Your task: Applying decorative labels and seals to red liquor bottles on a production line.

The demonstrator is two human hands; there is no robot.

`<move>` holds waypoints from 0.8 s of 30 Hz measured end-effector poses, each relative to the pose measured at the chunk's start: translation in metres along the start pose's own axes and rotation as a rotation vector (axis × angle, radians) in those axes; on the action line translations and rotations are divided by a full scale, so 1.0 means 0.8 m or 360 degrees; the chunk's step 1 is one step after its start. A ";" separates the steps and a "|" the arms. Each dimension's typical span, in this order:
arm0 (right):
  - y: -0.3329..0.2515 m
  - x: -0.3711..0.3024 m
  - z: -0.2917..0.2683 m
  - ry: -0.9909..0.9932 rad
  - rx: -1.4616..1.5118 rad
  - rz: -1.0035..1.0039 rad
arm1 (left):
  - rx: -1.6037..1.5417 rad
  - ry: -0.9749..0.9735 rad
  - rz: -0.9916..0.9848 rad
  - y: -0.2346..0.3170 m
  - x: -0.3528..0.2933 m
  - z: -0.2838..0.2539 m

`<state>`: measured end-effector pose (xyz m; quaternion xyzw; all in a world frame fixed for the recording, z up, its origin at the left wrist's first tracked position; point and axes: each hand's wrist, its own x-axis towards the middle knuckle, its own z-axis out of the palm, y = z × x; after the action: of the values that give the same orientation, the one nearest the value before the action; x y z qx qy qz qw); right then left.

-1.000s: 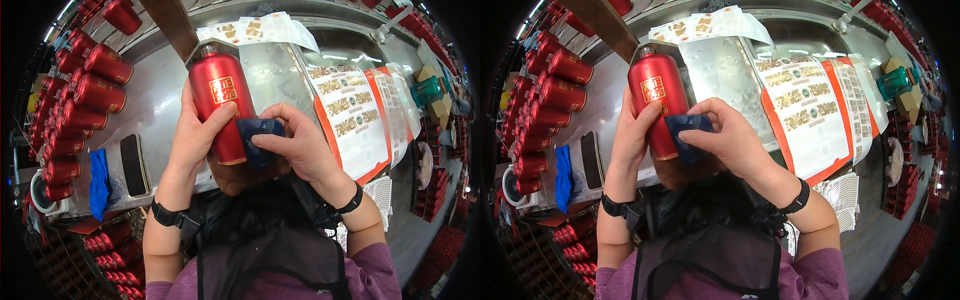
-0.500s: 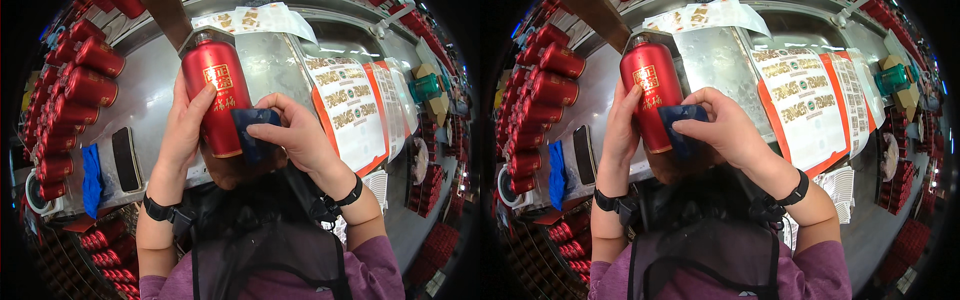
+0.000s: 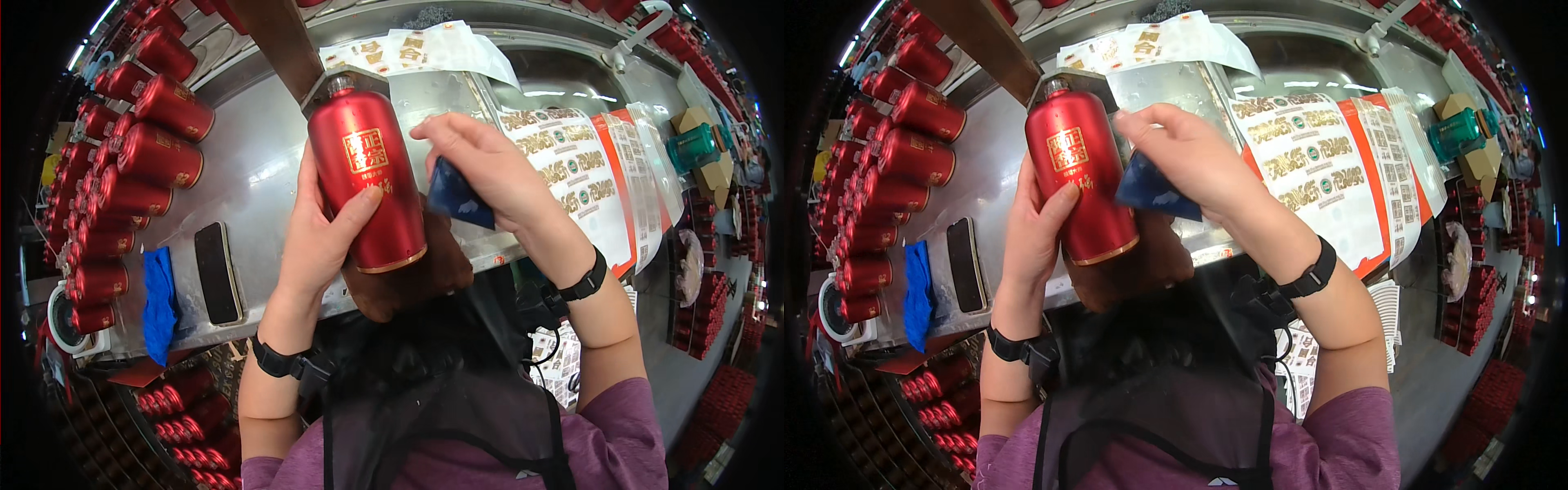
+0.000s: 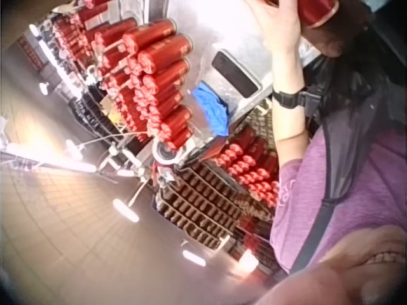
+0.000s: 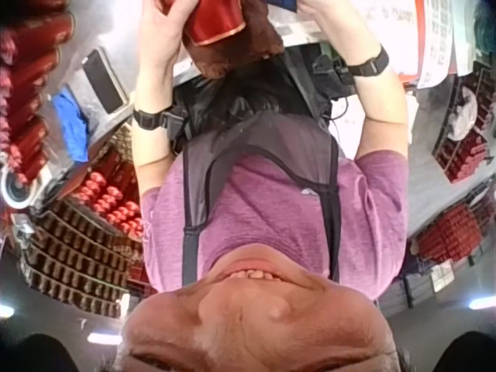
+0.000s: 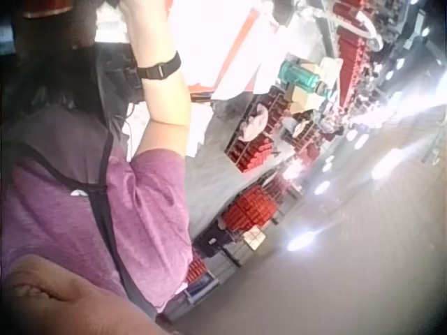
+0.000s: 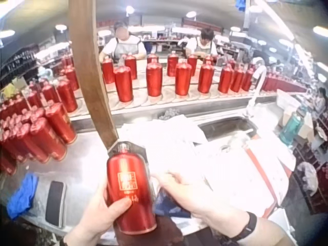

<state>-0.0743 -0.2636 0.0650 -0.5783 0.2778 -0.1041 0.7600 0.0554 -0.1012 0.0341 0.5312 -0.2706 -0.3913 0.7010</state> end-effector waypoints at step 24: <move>0.009 0.025 0.007 -0.0124 -0.0420 -0.0219 | -0.0022 0.0047 0.0025 -0.001 -0.001 0.004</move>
<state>-0.0561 -0.2660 0.0532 -0.6944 0.2193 -0.0960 0.6786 0.0522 -0.1022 0.0347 0.5300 -0.2616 -0.3797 0.7117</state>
